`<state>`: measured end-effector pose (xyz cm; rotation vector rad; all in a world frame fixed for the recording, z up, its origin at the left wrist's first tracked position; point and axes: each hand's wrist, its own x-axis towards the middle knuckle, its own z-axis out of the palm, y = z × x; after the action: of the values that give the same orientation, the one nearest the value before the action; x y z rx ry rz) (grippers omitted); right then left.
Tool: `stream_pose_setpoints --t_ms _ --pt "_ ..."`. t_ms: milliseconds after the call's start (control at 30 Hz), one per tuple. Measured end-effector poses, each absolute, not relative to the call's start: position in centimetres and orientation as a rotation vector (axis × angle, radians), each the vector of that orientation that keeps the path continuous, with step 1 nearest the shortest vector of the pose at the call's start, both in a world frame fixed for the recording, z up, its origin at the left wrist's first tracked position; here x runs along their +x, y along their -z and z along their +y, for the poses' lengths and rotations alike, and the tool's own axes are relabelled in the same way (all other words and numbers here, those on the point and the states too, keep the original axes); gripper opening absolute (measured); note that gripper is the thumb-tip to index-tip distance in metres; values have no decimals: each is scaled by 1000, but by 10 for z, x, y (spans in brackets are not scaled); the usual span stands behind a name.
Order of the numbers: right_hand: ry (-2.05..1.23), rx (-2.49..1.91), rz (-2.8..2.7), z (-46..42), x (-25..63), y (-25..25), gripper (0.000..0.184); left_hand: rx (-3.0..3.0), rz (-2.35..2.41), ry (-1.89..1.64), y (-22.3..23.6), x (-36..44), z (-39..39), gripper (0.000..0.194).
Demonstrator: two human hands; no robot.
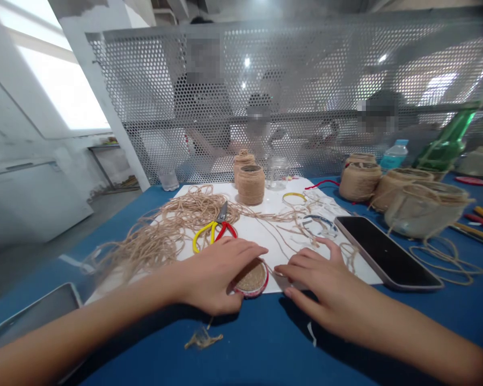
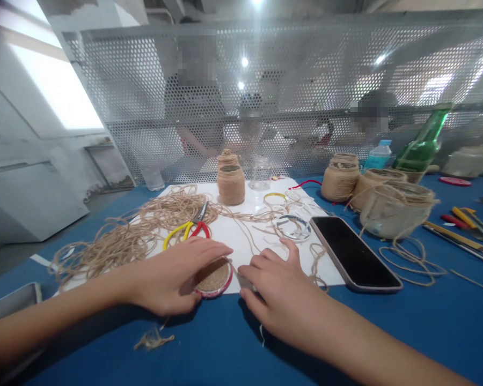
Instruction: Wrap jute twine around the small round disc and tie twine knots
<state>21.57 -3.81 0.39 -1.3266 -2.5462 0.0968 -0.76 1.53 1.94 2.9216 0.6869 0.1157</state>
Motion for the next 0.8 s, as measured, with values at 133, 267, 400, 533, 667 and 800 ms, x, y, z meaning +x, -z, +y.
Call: stream_pose_setpoints --t_ms 133,267,400,533,667,800 --pt "31 -1333 -2548 -36 217 -1 20 2897 753 -145 -17 -7 17 70" --pt "49 -1348 -2579 -35 217 -2 23 2911 820 -154 -15 -5 19 71" --pt "36 -1372 -2594 -36 218 -3 25 2946 847 -134 -15 -5 20 68" --pt "55 -1368 -2580 -35 217 -2 26 2975 797 -155 -15 -6 21 61" --pt "90 -1347 -2565 -33 219 0 29 2942 767 -185 -15 -8 24 62" --pt "85 -1328 -2583 -31 220 2 30 2901 834 -181 -17 -7 26 45"
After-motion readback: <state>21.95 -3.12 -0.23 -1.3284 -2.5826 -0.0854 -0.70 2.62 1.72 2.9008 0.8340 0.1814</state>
